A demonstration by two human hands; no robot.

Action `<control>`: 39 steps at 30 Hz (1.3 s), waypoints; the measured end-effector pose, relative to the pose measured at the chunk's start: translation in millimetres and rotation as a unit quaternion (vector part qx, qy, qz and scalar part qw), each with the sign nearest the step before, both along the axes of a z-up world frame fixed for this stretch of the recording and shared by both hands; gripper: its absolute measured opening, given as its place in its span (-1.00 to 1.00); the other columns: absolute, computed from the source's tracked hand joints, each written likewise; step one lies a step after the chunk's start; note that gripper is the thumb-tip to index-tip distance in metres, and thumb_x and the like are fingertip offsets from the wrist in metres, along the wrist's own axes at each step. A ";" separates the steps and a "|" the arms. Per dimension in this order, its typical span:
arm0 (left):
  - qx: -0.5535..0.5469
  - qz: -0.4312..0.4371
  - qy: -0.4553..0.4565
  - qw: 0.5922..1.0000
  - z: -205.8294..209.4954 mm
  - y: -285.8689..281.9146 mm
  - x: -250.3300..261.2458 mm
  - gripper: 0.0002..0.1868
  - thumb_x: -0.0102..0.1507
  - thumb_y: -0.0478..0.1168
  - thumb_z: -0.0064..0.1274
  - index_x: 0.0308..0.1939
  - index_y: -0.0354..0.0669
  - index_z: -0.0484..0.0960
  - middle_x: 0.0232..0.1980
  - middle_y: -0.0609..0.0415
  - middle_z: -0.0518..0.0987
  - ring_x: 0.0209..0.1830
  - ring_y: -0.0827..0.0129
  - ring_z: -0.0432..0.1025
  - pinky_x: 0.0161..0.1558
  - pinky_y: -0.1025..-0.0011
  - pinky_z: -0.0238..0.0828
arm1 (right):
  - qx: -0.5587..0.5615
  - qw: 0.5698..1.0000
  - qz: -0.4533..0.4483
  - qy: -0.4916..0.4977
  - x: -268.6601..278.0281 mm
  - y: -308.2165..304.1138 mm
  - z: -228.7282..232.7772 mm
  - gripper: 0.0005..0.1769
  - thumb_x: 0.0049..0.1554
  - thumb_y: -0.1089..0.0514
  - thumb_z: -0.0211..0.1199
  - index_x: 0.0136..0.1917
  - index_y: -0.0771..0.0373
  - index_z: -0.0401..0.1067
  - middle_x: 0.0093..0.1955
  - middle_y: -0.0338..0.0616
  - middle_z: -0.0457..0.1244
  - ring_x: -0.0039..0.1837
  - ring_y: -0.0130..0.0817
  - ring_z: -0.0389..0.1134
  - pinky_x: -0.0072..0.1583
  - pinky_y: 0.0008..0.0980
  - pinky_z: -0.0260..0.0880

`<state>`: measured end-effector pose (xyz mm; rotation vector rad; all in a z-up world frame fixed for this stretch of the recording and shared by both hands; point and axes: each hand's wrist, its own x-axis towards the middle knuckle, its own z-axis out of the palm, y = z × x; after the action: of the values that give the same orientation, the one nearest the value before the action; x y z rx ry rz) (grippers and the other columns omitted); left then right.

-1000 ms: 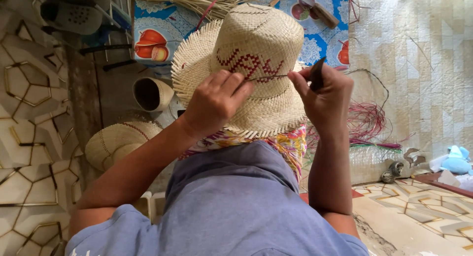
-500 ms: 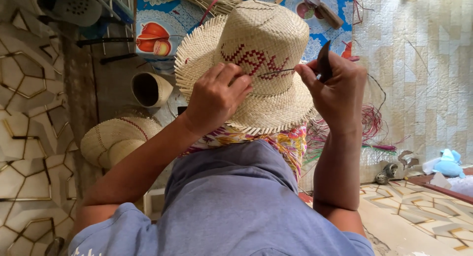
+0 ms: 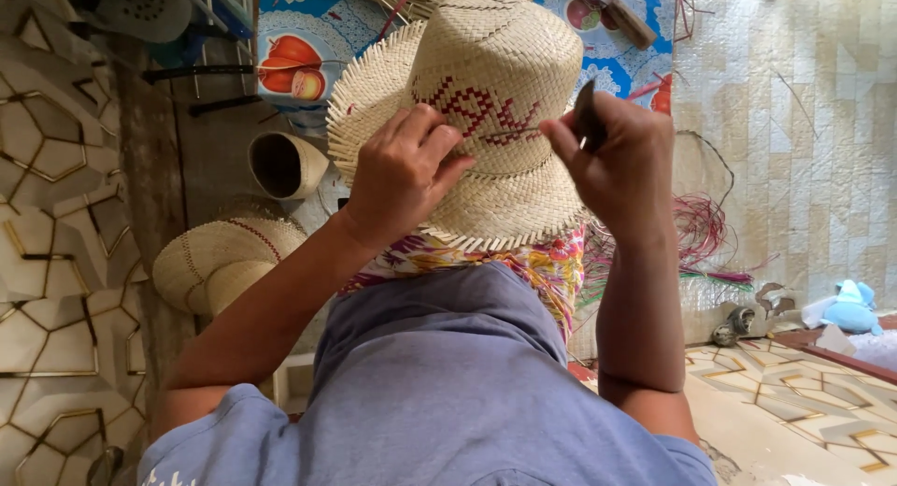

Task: Trimming and finishing a woven straw hat by removing excess straw fibers with a small blade.

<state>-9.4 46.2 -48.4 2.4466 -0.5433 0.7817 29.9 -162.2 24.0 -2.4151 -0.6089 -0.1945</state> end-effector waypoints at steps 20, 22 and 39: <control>0.068 0.065 0.212 0.973 18.3 -7.2 -1.3 -0.69 0.17 0.00 0.05 -0.43 -0.12 0.39 -0.61 0.02 0.43 -0.67 0.15 0.37 -0.69 0.24 0.21 | -0.128 0.991 0.041 -0.023 1.9 31.9 -8.9 -0.92 0.09 0.17 0.14 -0.18 0.15 0.26 -0.27 -0.21 0.19 -0.34 -0.16 0.19 -0.36 -0.25 0.04; 0.037 0.063 0.211 0.975 15.4 -7.6 -1.1 -0.74 0.15 -0.07 0.07 -0.44 -0.12 0.39 -0.60 -0.01 0.45 -0.65 0.05 0.37 -0.69 0.18 0.19 | -0.119 0.992 0.048 -0.006 0.7 33.7 -7.6 -0.93 0.07 0.21 0.12 -0.19 0.19 0.24 -0.26 -0.15 0.16 -0.32 -0.02 0.19 -0.35 -0.16 0.04; -0.067 0.026 0.613 0.787 75.5 30.3 0.7 -0.81 0.08 -0.08 0.10 -0.36 -0.08 0.54 -0.43 0.15 0.53 -0.51 0.47 0.36 -0.42 0.47 0.26 | -0.192 0.981 0.020 0.023 13.3 37.3 -12.7 -0.73 0.03 -0.01 0.27 -0.20 0.13 0.25 -0.26 -0.30 0.23 -0.35 -0.25 0.23 -0.43 -0.25 0.10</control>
<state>-8.7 76.5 27.1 2.2339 0.1067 -0.7813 43.1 -124.9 11.2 -2.7642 -0.7281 -0.0013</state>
